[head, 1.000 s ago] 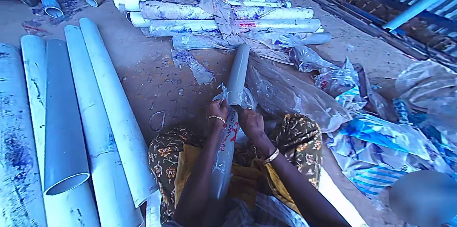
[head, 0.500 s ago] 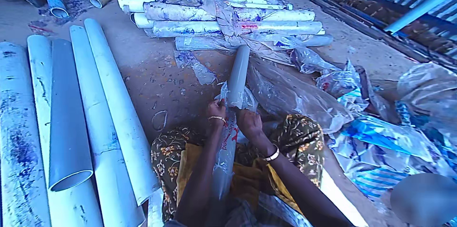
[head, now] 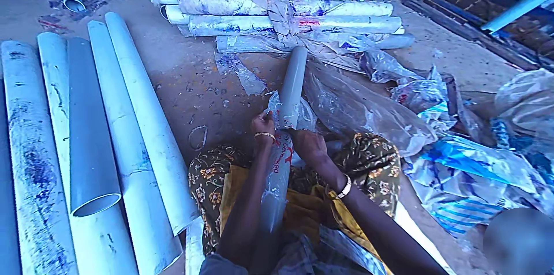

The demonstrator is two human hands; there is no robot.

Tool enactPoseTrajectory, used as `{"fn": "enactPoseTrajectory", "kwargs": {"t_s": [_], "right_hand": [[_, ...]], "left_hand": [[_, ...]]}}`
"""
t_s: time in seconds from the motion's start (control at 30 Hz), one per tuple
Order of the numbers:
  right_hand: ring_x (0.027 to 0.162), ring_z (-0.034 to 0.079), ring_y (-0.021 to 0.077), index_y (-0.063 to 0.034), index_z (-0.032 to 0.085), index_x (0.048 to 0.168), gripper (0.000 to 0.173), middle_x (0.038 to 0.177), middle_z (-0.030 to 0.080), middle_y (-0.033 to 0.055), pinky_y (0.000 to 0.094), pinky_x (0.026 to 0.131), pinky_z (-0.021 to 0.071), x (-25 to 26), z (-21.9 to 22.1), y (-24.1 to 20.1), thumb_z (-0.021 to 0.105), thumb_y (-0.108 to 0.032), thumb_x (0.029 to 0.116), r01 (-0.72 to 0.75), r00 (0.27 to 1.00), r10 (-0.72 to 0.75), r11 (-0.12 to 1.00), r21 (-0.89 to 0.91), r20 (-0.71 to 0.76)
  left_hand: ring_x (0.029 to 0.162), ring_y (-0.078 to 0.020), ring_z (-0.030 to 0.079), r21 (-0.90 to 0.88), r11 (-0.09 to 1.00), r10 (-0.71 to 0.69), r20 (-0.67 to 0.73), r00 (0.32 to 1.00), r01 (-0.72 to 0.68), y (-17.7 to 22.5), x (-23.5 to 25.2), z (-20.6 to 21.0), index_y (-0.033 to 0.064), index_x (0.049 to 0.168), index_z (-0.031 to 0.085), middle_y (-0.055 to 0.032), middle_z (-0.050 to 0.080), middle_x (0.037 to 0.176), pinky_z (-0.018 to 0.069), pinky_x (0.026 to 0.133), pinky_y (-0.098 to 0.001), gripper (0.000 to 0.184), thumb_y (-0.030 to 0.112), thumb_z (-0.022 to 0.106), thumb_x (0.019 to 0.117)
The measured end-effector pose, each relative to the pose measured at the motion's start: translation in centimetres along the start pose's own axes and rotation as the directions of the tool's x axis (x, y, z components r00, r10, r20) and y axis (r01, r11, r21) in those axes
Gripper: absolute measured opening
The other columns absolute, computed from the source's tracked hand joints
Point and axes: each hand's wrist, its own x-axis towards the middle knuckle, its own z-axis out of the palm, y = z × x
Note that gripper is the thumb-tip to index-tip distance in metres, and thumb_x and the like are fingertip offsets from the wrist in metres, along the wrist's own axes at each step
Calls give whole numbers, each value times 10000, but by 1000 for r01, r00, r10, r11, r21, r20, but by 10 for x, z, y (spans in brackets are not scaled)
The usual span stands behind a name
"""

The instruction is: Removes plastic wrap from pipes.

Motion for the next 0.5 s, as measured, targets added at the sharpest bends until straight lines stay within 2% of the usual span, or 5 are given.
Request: {"fn": "enactPoseTrajectory", "kwargs": {"t_s": [0.07, 0.17, 0.23, 0.4, 0.5], "right_hand": [[1196, 633, 432, -106, 545, 1448, 389, 1260, 662, 252, 577, 960, 480, -20, 9, 2, 356, -171, 1114, 27, 998, -26, 999, -29, 51], [1173, 642, 442, -187, 542, 1482, 401, 1248, 675, 240, 591, 945, 486, -40, 17, 13, 377, -226, 1118, 89, 991, -89, 996, 5, 101], [1159, 648, 443, -233, 577, 1466, 394, 1241, 686, 233, 613, 941, 477, -41, 11, 19, 400, -265, 1116, 113, 992, -116, 992, 53, 53], [1193, 631, 430, -75, 616, 1377, 361, 1255, 668, 247, 591, 952, 472, 1, -9, 0, 415, -204, 1106, 34, 999, -33, 999, 14, -27], [1219, 616, 436, -35, 609, 1358, 357, 1284, 651, 254, 592, 975, 466, 1, -6, -8, 413, -193, 1106, 60, 998, -60, 998, 3, 25]], "left_hand": [[746, -277, 615, -64, 998, -4, -49, 999, 1, -9, 3, 1, -57, 879, 717, -182, 672, 786, 498, 780, -492, 243, 132, 648, 1014], [626, -141, 493, -204, 979, -46, -148, 988, 15, -14, 8, 1, -64, 805, 673, -91, 580, 672, 456, 677, -352, 250, 100, 674, 994], [581, -91, 446, -257, 966, -74, -173, 982, 27, -14, 12, 0, -54, 785, 658, -42, 535, 633, 433, 636, -294, 250, 86, 671, 992], [587, -94, 464, -213, 977, -61, -159, 985, 26, -17, 14, -1, -56, 819, 685, -59, 572, 654, 440, 648, -299, 231, 98, 679, 991], [576, -98, 441, -225, 974, -54, -150, 987, 19, -17, 16, -4, -52, 801, 666, -47, 540, 638, 432, 631, -304, 251, 106, 674, 996]]}}
